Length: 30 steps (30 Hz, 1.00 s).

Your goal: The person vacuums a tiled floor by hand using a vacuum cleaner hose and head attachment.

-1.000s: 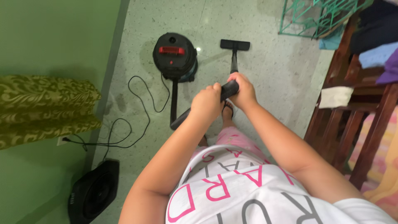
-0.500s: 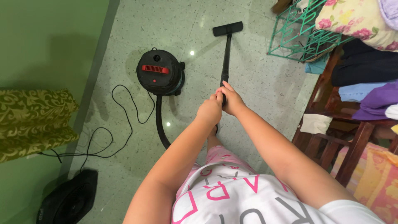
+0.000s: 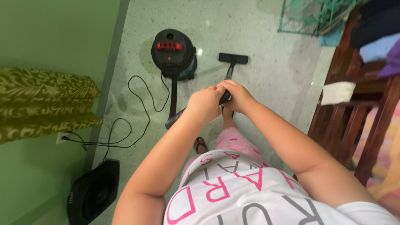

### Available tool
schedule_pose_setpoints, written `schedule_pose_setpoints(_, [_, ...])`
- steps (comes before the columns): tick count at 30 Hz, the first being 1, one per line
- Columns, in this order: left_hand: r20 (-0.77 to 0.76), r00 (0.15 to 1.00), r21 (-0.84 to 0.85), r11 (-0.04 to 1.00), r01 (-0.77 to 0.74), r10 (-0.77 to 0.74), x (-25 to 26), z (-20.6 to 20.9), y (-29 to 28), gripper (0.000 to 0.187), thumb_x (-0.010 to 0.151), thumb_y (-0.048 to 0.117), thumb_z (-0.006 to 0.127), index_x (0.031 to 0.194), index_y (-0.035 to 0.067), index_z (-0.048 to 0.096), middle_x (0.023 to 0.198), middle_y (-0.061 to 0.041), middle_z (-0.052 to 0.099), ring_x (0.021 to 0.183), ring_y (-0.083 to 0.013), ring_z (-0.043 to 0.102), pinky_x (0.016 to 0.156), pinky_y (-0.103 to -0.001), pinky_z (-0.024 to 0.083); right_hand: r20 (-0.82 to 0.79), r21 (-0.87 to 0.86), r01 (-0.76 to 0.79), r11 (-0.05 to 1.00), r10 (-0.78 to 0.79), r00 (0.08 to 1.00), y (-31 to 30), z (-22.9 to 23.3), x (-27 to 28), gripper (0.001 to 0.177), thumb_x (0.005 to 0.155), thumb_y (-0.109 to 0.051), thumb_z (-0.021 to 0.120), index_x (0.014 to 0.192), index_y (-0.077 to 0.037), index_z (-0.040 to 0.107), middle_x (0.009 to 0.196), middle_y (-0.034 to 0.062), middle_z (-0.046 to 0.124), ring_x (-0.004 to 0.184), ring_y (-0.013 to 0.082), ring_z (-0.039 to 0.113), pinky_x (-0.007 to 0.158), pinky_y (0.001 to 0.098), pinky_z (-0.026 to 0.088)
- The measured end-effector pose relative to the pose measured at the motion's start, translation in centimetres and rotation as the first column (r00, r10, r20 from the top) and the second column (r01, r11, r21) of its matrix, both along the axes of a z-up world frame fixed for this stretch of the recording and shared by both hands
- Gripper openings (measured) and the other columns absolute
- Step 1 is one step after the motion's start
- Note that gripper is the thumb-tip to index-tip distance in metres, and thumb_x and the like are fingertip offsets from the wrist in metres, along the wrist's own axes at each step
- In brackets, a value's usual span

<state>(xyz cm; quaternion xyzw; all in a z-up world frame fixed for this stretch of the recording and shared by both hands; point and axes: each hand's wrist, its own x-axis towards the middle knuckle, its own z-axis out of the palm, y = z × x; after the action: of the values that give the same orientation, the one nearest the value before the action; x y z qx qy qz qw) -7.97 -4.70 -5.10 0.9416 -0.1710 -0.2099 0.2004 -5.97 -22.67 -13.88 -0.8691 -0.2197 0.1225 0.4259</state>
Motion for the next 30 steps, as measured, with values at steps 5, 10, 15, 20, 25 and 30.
schedule_pose_setpoints(5, [-0.02, 0.998, 0.041, 0.997, 0.069, -0.068, -6.9, 3.6, 2.3, 0.051, 0.071, 0.01, 0.077, 0.119, 0.011, 0.06, 0.114, -0.012, 0.068, 0.106, -0.035, 0.067, 0.085, -0.045, 0.056, 0.035, 0.099, 0.037, 0.994, -0.041, 0.999, 2.4, 1.2, -8.2, 0.062, 0.057, 0.001, 0.086, 0.114, -0.009, 0.064, 0.118, 0.011, 0.069, 0.111, 0.0353, 0.067, 0.093, 0.0395, 0.055])
schedule_pose_setpoints(10, [-0.016, 0.988, 0.017, 0.988, 0.152, -0.152, -9.9, 5.8, 2.0, 0.052, 0.072, 0.01, 0.078, 0.12, 0.012, 0.061, 0.115, -0.011, 0.068, 0.106, -0.0342, 0.067, 0.084, -0.045, 0.056, 0.004, 0.126, 0.142, 0.982, -0.144, 0.99, 2.3, 3.2, -12.9, 0.06, 0.06, 0.0, 0.086, 0.115, -0.009, 0.064, 0.115, 0.01, 0.069, 0.108, 0.0333, 0.067, 0.092, 0.0389, 0.055])
schedule_pose_setpoints(15, [0.025, 0.979, -0.022, 0.979, 0.205, -0.204, -9.3, 5.0, 0.1, 0.048, 0.074, 0.019, 0.081, 0.117, 0.012, 0.062, 0.115, -0.011, 0.067, 0.105, -0.0345, 0.066, 0.081, -0.045, 0.056, -0.066, 0.14, 0.316, 0.938, -0.309, 0.949, 1.1, 2.6, -14.0, 0.058, 0.064, -0.001, 0.083, 0.118, -0.009, 0.063, 0.114, 0.0086, 0.068, 0.108, 0.0291, 0.068, 0.093, 0.036, 0.054])
schedule_pose_setpoints(20, [0.074, 0.949, 0.104, 0.949, 0.298, -0.306, -5.5, 0.7, -4.0, 0.051, 0.075, 0.016, 0.077, 0.123, 0.016, 0.06, 0.118, -0.006, 0.068, 0.102, -0.031, 0.069, 0.078, -0.042, 0.058, -0.044, 0.331, 0.394, 0.858, -0.403, 0.914, -1.4, -1.9, -11.8, 0.063, 0.064, -0.008, 0.089, 0.119, -0.007, 0.059, 0.121, 0.0103, 0.063, 0.114, 0.0264, 0.061, 0.102, 0.0367, 0.047])
schedule_pose_setpoints(25, [0.146, 0.937, 0.165, 0.942, 0.293, -0.317, -0.2, -4.9, -9.6, 0.051, 0.078, 0.015, 0.074, 0.126, 0.018, 0.058, 0.117, -0.003, 0.067, 0.1, -0.0268, 0.069, 0.076, -0.041, 0.057, -0.009, 0.376, 0.413, 0.829, -0.443, 0.897, -6.0, -9.1, -5.8, 0.056, 0.077, -0.014, 0.088, 0.122, -0.008, 0.056, 0.136, 0.015, 0.055, 0.129, 0.0287, 0.053, 0.112, 0.0407, 0.041])
schedule_pose_setpoints(30, [0.237, 0.916, 0.199, 0.939, 0.281, -0.324, 5.6, -9.8, -13.6, 0.06, 0.081, 0.017, 0.072, 0.138, 0.021, 0.052, 0.124, -0.004, 0.062, 0.097, -0.0261, 0.067, 0.072, -0.042, 0.056, 0.052, 0.271, 0.428, 0.862, -0.457, 0.888, -11.2, -14.1, 1.2, 0.039, 0.093, -0.015, 0.079, 0.124, -0.011, 0.056, 0.135, 0.0154, 0.061, 0.144, 0.0359, 0.051, 0.118, 0.0431, 0.043])
